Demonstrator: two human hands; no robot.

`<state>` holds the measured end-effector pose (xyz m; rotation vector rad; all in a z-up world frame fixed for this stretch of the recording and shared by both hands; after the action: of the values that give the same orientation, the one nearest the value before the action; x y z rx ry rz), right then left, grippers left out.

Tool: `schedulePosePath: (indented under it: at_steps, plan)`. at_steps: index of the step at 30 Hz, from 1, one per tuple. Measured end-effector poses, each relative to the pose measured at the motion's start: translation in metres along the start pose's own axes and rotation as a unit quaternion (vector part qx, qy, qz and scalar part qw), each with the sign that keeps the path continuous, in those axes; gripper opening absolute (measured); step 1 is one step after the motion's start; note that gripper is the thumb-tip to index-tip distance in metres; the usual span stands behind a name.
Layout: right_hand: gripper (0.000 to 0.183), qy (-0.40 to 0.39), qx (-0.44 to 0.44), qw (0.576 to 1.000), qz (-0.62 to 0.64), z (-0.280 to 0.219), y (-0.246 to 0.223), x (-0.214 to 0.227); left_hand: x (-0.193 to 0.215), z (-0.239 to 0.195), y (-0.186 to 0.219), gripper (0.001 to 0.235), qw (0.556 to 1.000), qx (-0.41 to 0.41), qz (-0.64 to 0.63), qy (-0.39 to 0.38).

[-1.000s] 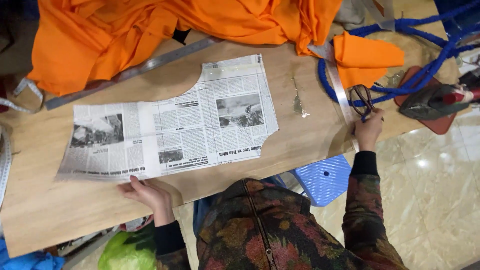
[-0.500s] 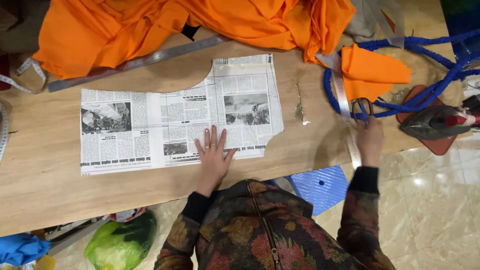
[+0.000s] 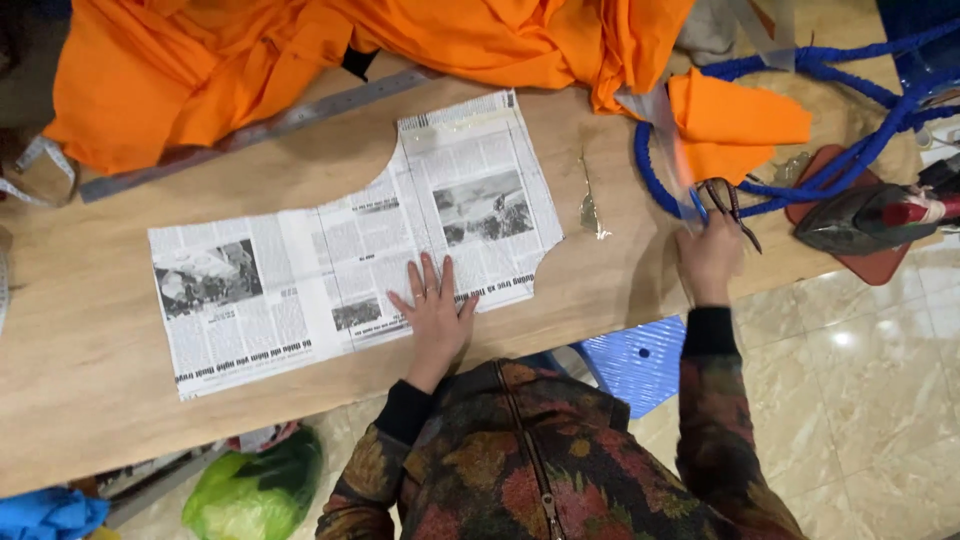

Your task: Cutting orange fabric with scissors and marking a newspaper pattern with a pen and ruler on a workshop table.

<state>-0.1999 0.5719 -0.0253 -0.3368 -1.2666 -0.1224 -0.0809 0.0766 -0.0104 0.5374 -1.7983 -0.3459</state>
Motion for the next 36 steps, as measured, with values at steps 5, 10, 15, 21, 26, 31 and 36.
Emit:
schedulePosePath:
  at_steps: [5,10,15,21,26,31,36]
  plan:
    - [0.041,0.026,-0.007,0.999,0.036,-0.08,0.027,0.049,-0.004,-0.004,-0.016,0.079,0.999,-0.038,0.006,-0.032]
    - [0.044,0.036,-0.103,0.985,0.132,-0.183,0.046,0.071,0.015,-0.009,-0.014,0.079,0.992,-0.054,-0.055,-0.097]
    - [0.041,-0.022,-0.198,0.943,0.267,-0.297,0.021,0.061,0.024,-0.014,0.001,0.075,0.98,-0.079,-0.079,-0.167]
    - [0.046,-0.107,-0.181,0.947,0.242,-0.359,-0.071,0.073,0.037,-0.009,0.016,0.071,0.974,-0.136,-0.037,-0.175]
    - [0.049,-0.132,-0.164,0.952,0.223,-0.365,-0.08,0.078,0.017,0.024,0.035,0.064,0.968,-0.236,-0.033,-0.08]
    - [0.051,-0.151,-0.13,0.954,0.224,-0.357,-0.086,0.084,-0.001,0.065,0.073,0.065,0.95,-0.313,0.013,0.003]
    - [0.054,-0.183,-0.106,0.95,0.232,-0.351,-0.084,0.078,-0.015,0.097,0.089,0.065,0.938,-0.344,0.017,0.043]
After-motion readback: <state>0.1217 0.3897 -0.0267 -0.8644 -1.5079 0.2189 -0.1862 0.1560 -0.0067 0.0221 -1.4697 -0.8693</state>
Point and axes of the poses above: each hand's wrist, its own z-axis towards the middle knuckle, its own x-axis out of the back of the hand, y = z × x, the point moved 7 cm from there along z, towards the middle knuckle, and after that the axes turned 3 degrees about -x, right-handed, at the moved point
